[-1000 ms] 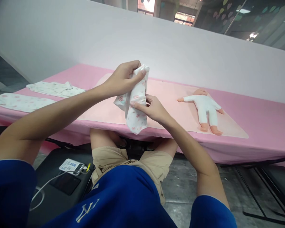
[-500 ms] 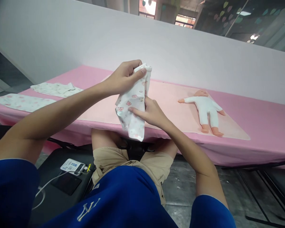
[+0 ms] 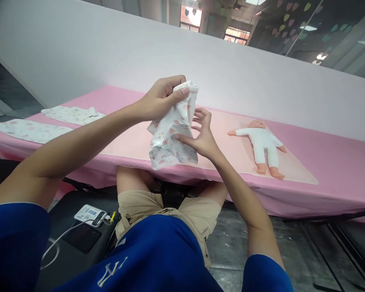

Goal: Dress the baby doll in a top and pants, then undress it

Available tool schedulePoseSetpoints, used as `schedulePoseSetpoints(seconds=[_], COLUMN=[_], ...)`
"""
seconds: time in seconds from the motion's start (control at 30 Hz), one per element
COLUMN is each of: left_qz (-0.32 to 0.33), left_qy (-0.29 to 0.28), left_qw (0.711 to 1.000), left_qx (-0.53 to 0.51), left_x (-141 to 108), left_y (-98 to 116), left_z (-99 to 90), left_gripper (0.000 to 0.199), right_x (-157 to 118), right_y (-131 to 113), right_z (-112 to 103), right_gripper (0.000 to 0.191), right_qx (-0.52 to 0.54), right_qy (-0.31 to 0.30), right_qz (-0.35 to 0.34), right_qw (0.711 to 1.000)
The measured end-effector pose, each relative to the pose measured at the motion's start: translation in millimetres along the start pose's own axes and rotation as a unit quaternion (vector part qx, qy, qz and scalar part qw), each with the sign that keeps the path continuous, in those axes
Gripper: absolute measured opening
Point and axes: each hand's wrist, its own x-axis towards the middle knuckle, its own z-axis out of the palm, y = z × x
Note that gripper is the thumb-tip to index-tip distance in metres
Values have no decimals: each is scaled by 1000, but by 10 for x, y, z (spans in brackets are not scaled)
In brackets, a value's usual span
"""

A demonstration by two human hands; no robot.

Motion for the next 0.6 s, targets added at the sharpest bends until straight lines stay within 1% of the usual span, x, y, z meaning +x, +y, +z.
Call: schedulePoseSetpoints(seconds=[0.03,0.07,0.13,0.17,0.23,0.3,0.37,0.43,0.5,0.6], left_qz=[-2,-4,0,8,39,70,82,75,58,11], left_qy=[-1,-2,-7,-12,-30,-53,-73,-86,-86,-69], left_qw=[1000,1000,1000,1000,998,994,989,988,990,992], left_qx=[-3,-4,-7,-11,-32,-65,-94,-104,-95,-101], left_x=[7,14,29,37,55,70,77,70,43,-45], left_y=[25,53,107,131,168,185,178,134,42,-195], left_z=[9,17,19,13,-16,-67,-137,-223,-325,-499], left_gripper=[60,59,56,55,53,51,51,53,52,43], right_x=[25,46,76,84,86,73,47,14,-19,-58], right_y=[19,26,17,9,3,19,56,112,192,354], right_z=[22,43,84,105,147,191,235,278,329,450], right_gripper=[111,109,96,88,77,73,70,68,68,68], right_qx=[35,68,126,150,184,197,201,206,218,246], right_qy=[-28,-58,-111,-127,-137,-129,-135,-153,-177,-209], right_qz=[20,42,87,106,135,151,168,189,206,228], right_qw=[999,995,982,975,964,960,956,948,938,919])
